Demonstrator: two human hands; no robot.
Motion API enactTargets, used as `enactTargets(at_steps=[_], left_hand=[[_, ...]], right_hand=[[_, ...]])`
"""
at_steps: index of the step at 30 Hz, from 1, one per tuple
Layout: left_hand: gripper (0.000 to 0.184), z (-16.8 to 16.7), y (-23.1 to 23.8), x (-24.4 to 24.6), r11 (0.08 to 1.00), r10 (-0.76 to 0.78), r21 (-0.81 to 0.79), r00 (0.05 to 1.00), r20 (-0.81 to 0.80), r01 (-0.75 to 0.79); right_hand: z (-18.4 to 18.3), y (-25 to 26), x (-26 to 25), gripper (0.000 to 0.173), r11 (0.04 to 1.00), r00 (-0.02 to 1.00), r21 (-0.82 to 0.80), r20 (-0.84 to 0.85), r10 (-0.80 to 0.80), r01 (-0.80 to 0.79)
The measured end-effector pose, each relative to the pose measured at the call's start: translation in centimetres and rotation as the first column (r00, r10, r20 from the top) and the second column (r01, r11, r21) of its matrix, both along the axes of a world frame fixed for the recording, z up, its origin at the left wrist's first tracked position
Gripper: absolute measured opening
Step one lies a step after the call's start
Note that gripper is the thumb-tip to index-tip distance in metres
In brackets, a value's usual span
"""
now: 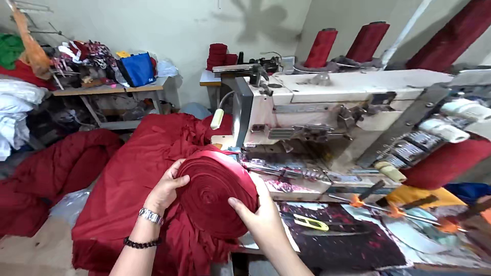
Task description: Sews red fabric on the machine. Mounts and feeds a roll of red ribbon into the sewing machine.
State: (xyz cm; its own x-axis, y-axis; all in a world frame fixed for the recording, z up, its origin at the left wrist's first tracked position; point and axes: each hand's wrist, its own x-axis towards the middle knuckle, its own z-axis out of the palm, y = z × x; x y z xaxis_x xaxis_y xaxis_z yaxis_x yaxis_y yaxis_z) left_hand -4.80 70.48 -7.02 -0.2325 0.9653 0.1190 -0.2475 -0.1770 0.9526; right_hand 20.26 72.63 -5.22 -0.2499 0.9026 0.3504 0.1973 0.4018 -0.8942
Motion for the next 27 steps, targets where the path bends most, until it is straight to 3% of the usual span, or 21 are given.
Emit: enactTargets(at_steps=[4, 8, 12, 16, 21, 27], left_hand=[[0.092, -1.0, 0.5, -0.2, 1.0, -0.017, 0.015, 0.984, 0.177, 0.014], [0.086, -1.9, 0.6, -0.2, 0.998, 0.0, 0.06, 0.956, 0.294, -0.019], [0.078, -2.0, 0.4, 0.0, 0.997, 0.007, 0.068, 0.95, 0.312, -0.03], [0.076, -2.1, 0.5, 0.0, 0.998, 0.013, 0.061, 0.947, 0.32, -0.034], [0.078, -2.1, 0.5, 0.2, 0.998, 0.045, 0.022, 0.954, 0.297, -0.054], [0.071, -1.5, 0.5, 0.7, 0.99, 0.138, -0.068, 0.963, 0.231, -0.125]], right_hand=[[0.3, 0.1, -0.2, 0.078, 0.999, 0.999, 0.045, -0.012, 0.029, -0.029], [0.1, 0.8, 0.8, 0.072, 0.985, 0.968, -0.006, -0.188, 0.167, -0.171], [-0.1, 0.8, 2.0, 0.029, 0.968, 0.946, -0.043, -0.228, 0.231, -0.246], [-0.4, 0.7, 2.1, 0.009, 0.985, 0.961, -0.04, -0.229, 0.153, -0.166], [-0.5, 1.3, 1.9, 0.008, 0.999, 0.981, 0.02, -0.191, -0.04, 0.045], [3.6, 3.1, 4.0, 0.015, 0.949, 0.917, -0.315, -0.376, -0.132, 0.007]])
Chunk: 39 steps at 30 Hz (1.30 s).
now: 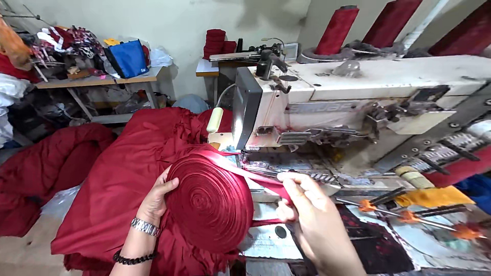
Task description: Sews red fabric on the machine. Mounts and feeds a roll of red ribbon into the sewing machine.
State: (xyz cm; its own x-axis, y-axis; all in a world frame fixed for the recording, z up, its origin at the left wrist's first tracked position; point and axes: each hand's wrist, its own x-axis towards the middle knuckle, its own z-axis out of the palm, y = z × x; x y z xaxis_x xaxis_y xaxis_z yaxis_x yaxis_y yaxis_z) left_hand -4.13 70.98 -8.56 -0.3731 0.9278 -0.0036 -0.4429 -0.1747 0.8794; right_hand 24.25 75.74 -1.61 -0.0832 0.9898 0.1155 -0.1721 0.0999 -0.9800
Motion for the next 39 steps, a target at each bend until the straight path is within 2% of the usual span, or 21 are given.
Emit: enactTargets(at_steps=[4, 9, 12, 16, 23, 27, 32, 39], left_hand=[[0.055, 0.5, 0.0, 0.2, 0.994, -0.022, -0.106, 0.994, -0.103, 0.011], [0.05, 0.5, 0.0, -0.6, 0.981, -0.129, -0.158, 0.984, -0.122, 0.109], [0.048, 0.5, 0.1, -1.0, 0.974, -0.183, -0.162, 0.974, -0.137, 0.16], [0.058, 0.4, 0.2, -1.2, 0.968, -0.203, -0.175, 0.969, -0.14, 0.178], [0.053, 0.1, 0.3, -1.5, 0.97, -0.215, -0.143, 0.969, -0.12, 0.198], [0.049, 0.2, 0.1, -1.3, 0.971, -0.219, -0.128, 0.969, -0.117, 0.204], [0.052, 0.7, -0.6, -0.9, 0.979, -0.169, -0.14, 0.972, -0.165, 0.147], [0.034, 1.7, -2.0, 0.1, 0.985, -0.074, -0.171, 0.97, -0.233, 0.034]], right_hand=[[2.4, 2.4, 2.7, 0.022, 0.981, 0.998, -0.188, -0.064, 0.024, -0.036], [3.5, 4.6, 5.3, 0.023, 0.953, 0.99, -0.289, 0.082, 0.113, -0.085], [3.1, 5.0, 5.5, 0.021, 0.965, 0.984, -0.25, 0.137, 0.116, -0.079], [2.7, 5.1, 5.5, 0.018, 0.973, 0.975, -0.213, 0.179, 0.129, -0.09], [2.3, 5.0, 5.7, 0.016, 0.976, 0.968, -0.173, 0.189, 0.167, -0.135], [2.1, 4.3, 6.0, 0.016, 0.985, 0.939, -0.112, 0.304, 0.16, -0.132], [1.6, 3.4, 6.3, 0.021, 0.993, 0.88, 0.03, 0.466, 0.09, -0.117], [0.5, 2.7, 5.9, 0.02, 0.985, 0.843, 0.074, 0.529, 0.093, -0.156]])
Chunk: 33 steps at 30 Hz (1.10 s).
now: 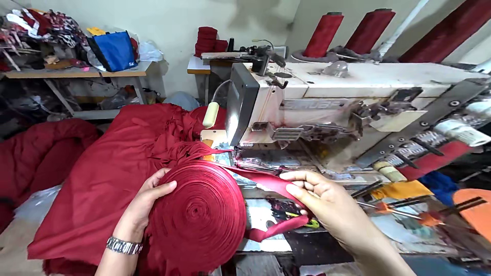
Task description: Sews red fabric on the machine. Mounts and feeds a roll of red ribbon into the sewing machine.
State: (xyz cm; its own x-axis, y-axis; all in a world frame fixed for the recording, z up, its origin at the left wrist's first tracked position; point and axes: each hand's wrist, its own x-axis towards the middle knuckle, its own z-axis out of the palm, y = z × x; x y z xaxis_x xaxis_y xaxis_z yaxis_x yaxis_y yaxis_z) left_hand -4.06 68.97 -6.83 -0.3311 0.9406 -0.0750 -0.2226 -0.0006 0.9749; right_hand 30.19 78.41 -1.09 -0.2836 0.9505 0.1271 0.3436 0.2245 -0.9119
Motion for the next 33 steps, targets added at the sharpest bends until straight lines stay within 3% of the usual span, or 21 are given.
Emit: enactTargets(at_steps=[6, 13, 18, 24, 30, 33], left_hand=[[0.031, 1.9, -0.1, -0.8, 0.997, -0.038, -0.07, 0.991, -0.129, 0.029], [0.029, 3.2, -0.3, -1.3, 0.991, -0.089, -0.111, 0.984, -0.156, 0.072], [0.03, 3.1, -0.8, -1.1, 0.993, -0.012, -0.118, 0.984, -0.177, -0.009], [0.037, 1.2, -1.4, -0.8, 0.973, 0.17, -0.162, 0.986, 0.001, -0.167], [0.033, -0.3, -1.2, -0.9, 0.96, 0.25, -0.148, 0.965, 0.083, -0.236], [0.031, -0.4, -1.3, -1.0, 0.964, 0.244, -0.135, 0.964, 0.105, -0.23]], right_hand=[[-0.8, -0.7, 0.1, 0.019, 1.0, 1.0, -0.001, 0.011, 0.025, -0.025], [-0.8, -0.7, 1.0, 0.016, 0.999, 1.0, -0.05, 0.009, 0.01, -0.009], [-1.0, -0.8, 1.2, 0.019, 0.993, 0.996, -0.086, 0.03, 0.088, -0.085], [-0.3, -1.2, 2.6, 0.013, 0.832, 0.906, -0.392, -0.318, 0.278, -0.393], [-0.7, -1.0, 3.4, 0.009, 0.728, 0.861, -0.487, -0.413, 0.296, -0.484], [-0.7, -1.0, 3.2, 0.012, 0.728, 0.864, -0.496, -0.42, 0.276, -0.473]])
